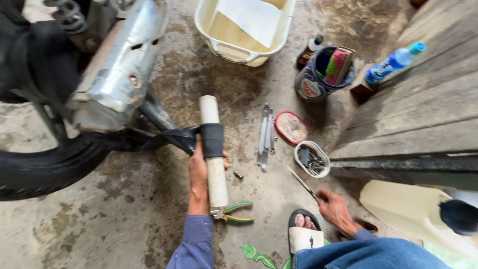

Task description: The person cuts a strip of black rubber with scissors, then wraps the rubber around the metal tube of a motorcycle frame near the wheel. They fit a metal rod through the frame, tap it with a hammer, and press the rubber padding into place around the joint.

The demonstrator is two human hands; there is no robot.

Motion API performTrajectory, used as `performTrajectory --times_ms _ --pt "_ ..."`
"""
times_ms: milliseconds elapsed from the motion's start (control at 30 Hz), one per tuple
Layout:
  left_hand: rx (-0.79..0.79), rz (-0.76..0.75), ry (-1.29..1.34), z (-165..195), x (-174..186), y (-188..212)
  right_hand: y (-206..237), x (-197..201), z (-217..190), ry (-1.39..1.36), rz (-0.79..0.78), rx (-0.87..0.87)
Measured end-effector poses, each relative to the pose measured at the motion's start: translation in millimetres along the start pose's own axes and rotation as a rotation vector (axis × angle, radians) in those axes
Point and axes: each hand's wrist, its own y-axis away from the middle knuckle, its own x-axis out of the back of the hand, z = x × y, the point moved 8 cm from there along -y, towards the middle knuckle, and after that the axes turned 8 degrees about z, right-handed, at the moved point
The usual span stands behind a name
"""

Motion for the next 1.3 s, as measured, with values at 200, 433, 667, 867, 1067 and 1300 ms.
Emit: performTrajectory --times_ms 200,433,667,867,1067,1300 --pt "0.163 0.009 0.115 -19.7 -3.5 -8.1 -8.4 -9.4 -10.2 0.244 -0.214 0.146" --pt "0.086 -0.096 0.07 -20.6 -13.2 -8.6 -89.8 -2.8 -122.9 -0.022 -0.342 0.391" --pt "0.088 -0.182 0.026 11.2 -23.1 -6.7 -63.7 -54.7 -229.0 0.101 -0.536 0.856" --pt "0.28 -0.426 0.21 73.0 16.9 6.5 28.3 -153.5 -304.6 0.368 -0.862 1.199" --pt "0.235 -0.443 0.085 90.4 63.1 70.3 162.5 -200.7 -380.4 -0.09 -0.892 1.361" --pt "0.246 -0.476 0.116 99.6 74.8 146.3 310.4 -212.3 -406.8 0.01 -0.409 2.151"
